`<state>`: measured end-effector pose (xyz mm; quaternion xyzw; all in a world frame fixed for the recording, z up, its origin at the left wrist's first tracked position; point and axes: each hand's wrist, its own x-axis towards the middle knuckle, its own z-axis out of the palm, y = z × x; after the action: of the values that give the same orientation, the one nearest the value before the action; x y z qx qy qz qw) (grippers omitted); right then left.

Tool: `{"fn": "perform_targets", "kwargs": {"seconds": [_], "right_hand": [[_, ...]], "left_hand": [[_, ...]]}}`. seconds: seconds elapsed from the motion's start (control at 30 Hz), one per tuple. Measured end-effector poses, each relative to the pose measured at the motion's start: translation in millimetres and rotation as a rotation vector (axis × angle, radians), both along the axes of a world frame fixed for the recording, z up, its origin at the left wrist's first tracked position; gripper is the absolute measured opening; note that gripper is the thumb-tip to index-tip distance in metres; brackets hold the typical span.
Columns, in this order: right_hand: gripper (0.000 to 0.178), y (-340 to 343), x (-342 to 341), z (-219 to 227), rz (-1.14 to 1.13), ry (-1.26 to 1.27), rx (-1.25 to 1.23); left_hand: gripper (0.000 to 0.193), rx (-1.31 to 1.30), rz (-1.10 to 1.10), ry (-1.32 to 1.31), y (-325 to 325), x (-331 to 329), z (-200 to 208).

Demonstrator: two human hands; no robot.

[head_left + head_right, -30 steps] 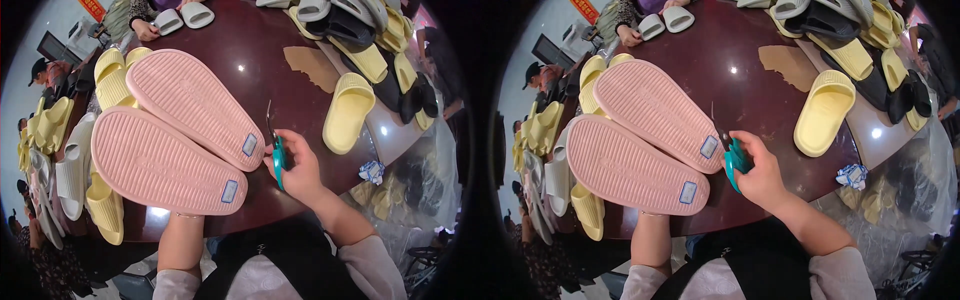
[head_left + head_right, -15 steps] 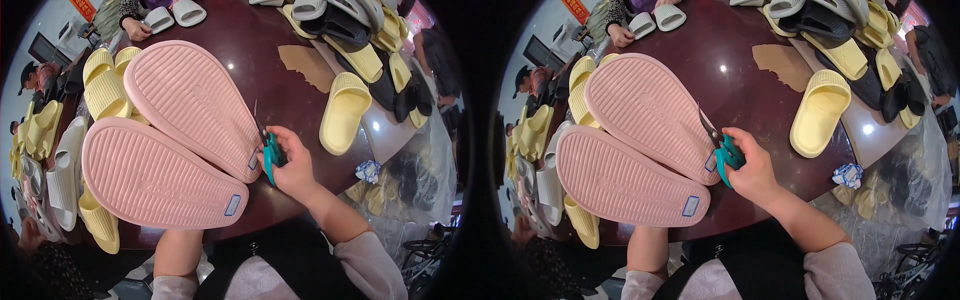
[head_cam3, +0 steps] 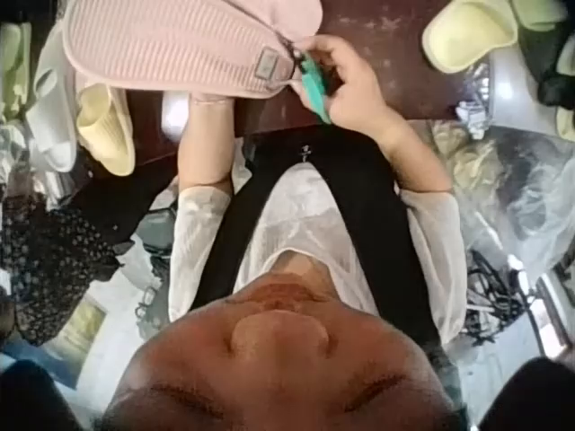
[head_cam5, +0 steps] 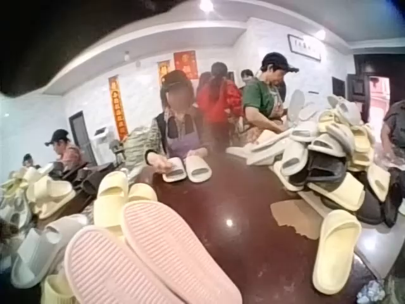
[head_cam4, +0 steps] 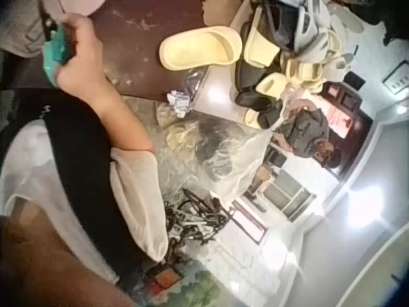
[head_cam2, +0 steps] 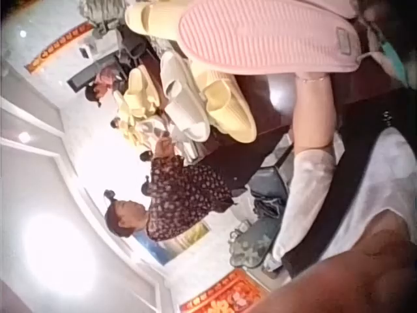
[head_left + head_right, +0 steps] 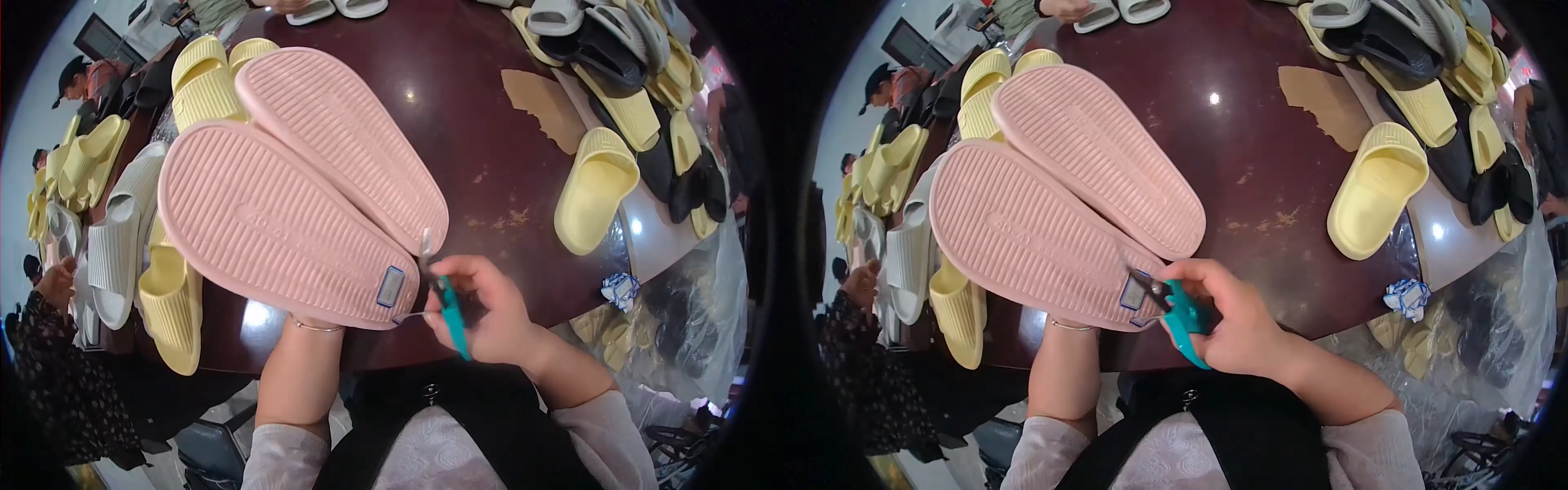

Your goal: Trimming excess plastic material from manufactured sandals using scissors.

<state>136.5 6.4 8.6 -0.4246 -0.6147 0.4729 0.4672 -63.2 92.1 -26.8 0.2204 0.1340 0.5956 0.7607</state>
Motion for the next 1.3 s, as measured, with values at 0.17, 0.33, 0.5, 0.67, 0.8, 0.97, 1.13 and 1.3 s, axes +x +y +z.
{"fn": "perform_targets", "kwargs": {"seconds": [0.17,0.33,0.5,0.67,0.8,0.97,1.13,1.3], "right_hand": [[0.048,13.2,-7.6,-3.3,0.054,-0.121,-0.036],[0.05,18.2,-13.4,-3.0,-0.009,-0.212,-0.03],[0.05,19.9,-19.7,-9.1,-0.092,-0.23,0.002],[0.049,18.1,-22.1,-13.4,-0.136,-0.249,0.076],[0.049,19.5,-23.5,-19.1,-0.12,-0.208,0.023],[0.049,18.9,-23.4,-21.0,-0.098,-0.152,0.001],[0.05,9.0,-23.6,-16.4,-0.099,-0.05,0.002],[0.051,-19.0,-2.8,-14.6,-0.112,-0.103,0.167]], "left_hand": [[0.061,-0.052,-0.103,-0.243,-7.0,14.7,6.6],[0.063,0.007,-0.115,-0.247,-7.9,14.9,-0.1],[0.064,-0.203,-0.188,-0.326,-5.4,15.5,3.5],[0.06,0.01,-0.099,-0.046,-7.9,19.2,4.6],[0.063,-0.159,-0.143,-0.09,-8.7,20.2,1.2],[0.062,-0.121,-0.238,-0.256,-6.3,17.3,-1.5],[0.062,0.122,-0.254,-0.296,-8.0,14.3,-0.1],[0.058,0.193,-0.021,-0.285,-2.7,29.1,5.0]]}}
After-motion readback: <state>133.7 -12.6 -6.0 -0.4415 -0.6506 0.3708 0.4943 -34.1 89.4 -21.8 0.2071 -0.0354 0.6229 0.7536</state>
